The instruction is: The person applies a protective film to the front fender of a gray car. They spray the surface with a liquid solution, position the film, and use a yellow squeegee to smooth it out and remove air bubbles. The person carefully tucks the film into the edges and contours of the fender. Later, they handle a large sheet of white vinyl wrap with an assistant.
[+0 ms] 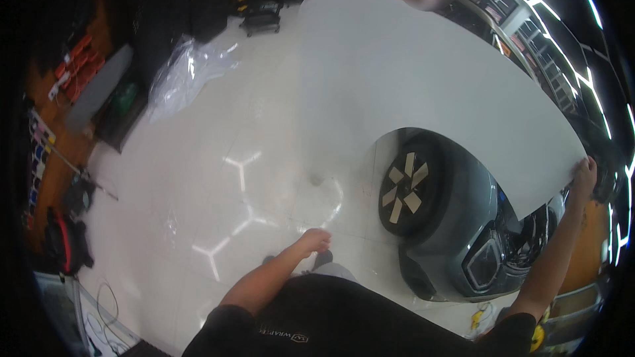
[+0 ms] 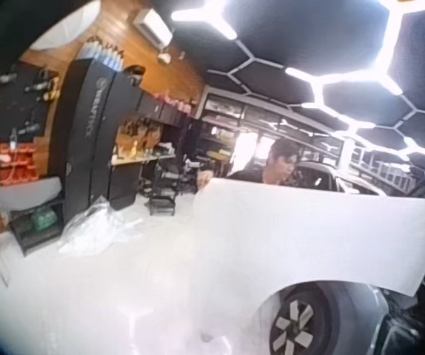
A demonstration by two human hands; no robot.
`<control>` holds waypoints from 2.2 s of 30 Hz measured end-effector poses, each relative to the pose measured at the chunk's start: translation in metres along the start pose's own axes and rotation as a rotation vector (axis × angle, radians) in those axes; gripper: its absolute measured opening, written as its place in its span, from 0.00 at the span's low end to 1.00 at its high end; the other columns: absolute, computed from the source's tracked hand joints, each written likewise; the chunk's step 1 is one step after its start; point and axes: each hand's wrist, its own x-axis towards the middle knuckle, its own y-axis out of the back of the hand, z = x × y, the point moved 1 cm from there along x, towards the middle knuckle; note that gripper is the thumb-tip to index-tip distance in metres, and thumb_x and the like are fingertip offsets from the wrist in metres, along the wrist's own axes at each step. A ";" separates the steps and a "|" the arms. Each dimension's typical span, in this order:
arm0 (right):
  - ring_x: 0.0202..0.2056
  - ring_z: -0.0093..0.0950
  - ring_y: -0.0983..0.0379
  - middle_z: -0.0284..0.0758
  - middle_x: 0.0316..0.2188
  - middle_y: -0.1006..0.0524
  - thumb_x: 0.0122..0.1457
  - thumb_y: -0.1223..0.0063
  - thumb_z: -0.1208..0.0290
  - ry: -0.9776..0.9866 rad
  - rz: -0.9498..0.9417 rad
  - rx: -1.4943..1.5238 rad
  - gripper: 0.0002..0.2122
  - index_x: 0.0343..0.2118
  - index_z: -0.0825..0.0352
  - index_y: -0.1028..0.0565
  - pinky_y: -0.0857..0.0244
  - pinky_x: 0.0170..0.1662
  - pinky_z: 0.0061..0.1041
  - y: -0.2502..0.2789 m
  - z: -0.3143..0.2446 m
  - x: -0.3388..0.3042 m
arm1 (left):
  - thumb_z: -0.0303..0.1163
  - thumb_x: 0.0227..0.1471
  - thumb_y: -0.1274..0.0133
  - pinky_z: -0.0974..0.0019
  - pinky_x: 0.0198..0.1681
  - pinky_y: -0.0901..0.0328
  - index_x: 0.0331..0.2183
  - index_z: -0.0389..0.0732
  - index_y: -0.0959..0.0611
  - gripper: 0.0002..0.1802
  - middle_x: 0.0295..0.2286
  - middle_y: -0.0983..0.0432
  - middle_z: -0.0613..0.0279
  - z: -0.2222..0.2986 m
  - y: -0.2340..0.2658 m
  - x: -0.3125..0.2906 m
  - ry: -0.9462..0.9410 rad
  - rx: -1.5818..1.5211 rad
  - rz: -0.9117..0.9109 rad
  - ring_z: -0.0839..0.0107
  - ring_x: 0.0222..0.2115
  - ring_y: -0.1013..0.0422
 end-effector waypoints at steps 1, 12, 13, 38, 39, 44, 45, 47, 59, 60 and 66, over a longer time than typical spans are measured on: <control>0.27 0.15 0.34 0.26 0.27 0.29 0.63 0.54 0.69 -0.009 0.012 -0.008 0.11 0.45 0.68 0.29 0.37 0.31 0.17 -0.018 -0.011 -0.014 | 0.36 0.53 0.45 0.72 0.22 0.33 0.33 0.40 0.21 0.10 0.25 0.28 0.65 -0.007 0.025 -0.004 -0.051 0.000 0.038 0.75 0.22 0.30; 0.26 0.16 0.35 0.26 0.26 0.29 0.59 0.55 0.70 -0.070 0.035 -0.024 0.09 0.38 0.68 0.27 0.39 0.30 0.19 -0.032 0.013 -0.066 | 0.50 0.55 0.57 0.45 0.42 0.33 0.29 0.38 0.15 0.26 0.31 0.20 0.47 -0.115 0.228 -0.053 -0.097 1.333 0.184 0.46 0.34 0.25; 0.26 0.16 0.35 0.26 0.25 0.29 0.59 0.55 0.70 -0.065 0.052 -0.084 0.09 0.37 0.68 0.27 0.39 0.29 0.19 -0.031 0.015 -0.076 | 0.50 0.55 0.56 0.48 0.42 0.32 0.26 0.39 0.15 0.25 0.29 0.20 0.48 -0.125 0.236 -0.072 -0.097 1.442 0.193 0.49 0.34 0.24; 0.25 0.13 0.42 0.23 0.24 0.35 0.61 0.54 0.76 -0.423 0.022 0.260 0.03 0.30 0.65 0.30 0.47 0.29 0.15 -0.052 -0.066 -0.385 | 0.33 0.52 0.42 0.63 0.38 0.30 0.36 0.35 0.17 0.12 0.30 0.20 0.54 0.029 0.079 -0.104 -0.619 0.849 0.484 0.63 0.32 0.23; 0.25 0.14 0.40 0.24 0.24 0.34 0.60 0.55 0.78 -0.421 -0.034 0.309 0.03 0.30 0.66 0.31 0.45 0.30 0.16 -0.060 -0.079 -0.406 | 0.32 0.53 0.43 0.63 0.39 0.30 0.36 0.34 0.18 0.11 0.32 0.20 0.53 0.061 0.036 -0.111 -0.725 0.876 0.413 0.62 0.33 0.23; 0.27 0.27 0.28 0.36 0.25 0.27 0.48 0.50 0.86 -0.138 -0.331 0.320 0.06 0.29 0.68 0.28 0.34 0.31 0.24 -0.093 -0.155 -0.484 | 0.26 0.49 0.39 0.64 0.40 0.30 0.36 0.34 0.20 0.11 0.34 0.24 0.51 0.157 -0.143 -0.175 -1.218 0.922 -0.134 0.56 0.35 0.25; 0.27 0.32 0.27 0.39 0.25 0.27 0.47 0.49 0.86 -0.093 -0.343 0.299 0.07 0.30 0.69 0.28 0.33 0.31 0.27 -0.100 -0.166 -0.495 | 0.26 0.48 0.38 0.63 0.39 0.31 0.36 0.34 0.20 0.12 0.34 0.24 0.51 0.162 -0.163 -0.187 -1.218 0.924 -0.257 0.55 0.36 0.25; 0.27 0.38 0.27 0.41 0.26 0.26 0.45 0.48 0.87 -0.044 -0.358 0.307 0.09 0.30 0.69 0.27 0.32 0.31 0.29 -0.105 -0.187 -0.503 | 0.28 0.47 0.36 0.63 0.37 0.31 0.36 0.34 0.21 0.14 0.33 0.25 0.51 0.163 -0.188 -0.207 -1.298 0.904 -0.280 0.56 0.33 0.26; 0.33 0.36 0.26 0.39 0.32 0.25 0.46 0.40 0.84 0.161 -0.515 0.588 0.14 0.38 0.68 0.23 0.30 0.33 0.28 -0.138 -0.228 -0.512 | 0.25 0.48 0.38 0.65 0.39 0.26 0.37 0.32 0.21 0.13 0.35 0.25 0.51 0.153 -0.149 -0.234 -1.336 0.823 0.087 0.64 0.33 0.24; 0.33 0.35 0.26 0.39 0.33 0.25 0.46 0.40 0.84 0.181 -0.536 0.614 0.14 0.38 0.68 0.23 0.30 0.34 0.28 -0.142 -0.231 -0.511 | 0.24 0.48 0.38 0.65 0.39 0.26 0.37 0.31 0.21 0.13 0.34 0.25 0.51 0.154 -0.145 -0.237 -1.339 0.812 0.106 0.65 0.33 0.24; 0.33 0.33 0.26 0.39 0.32 0.25 0.47 0.43 0.88 0.252 -0.644 0.737 0.15 0.39 0.70 0.23 0.30 0.35 0.25 -0.164 -0.248 -0.510 | 0.20 0.48 0.41 0.66 0.38 0.26 0.37 0.29 0.22 0.11 0.34 0.25 0.50 0.156 -0.118 -0.255 -1.349 0.829 0.243 0.67 0.33 0.24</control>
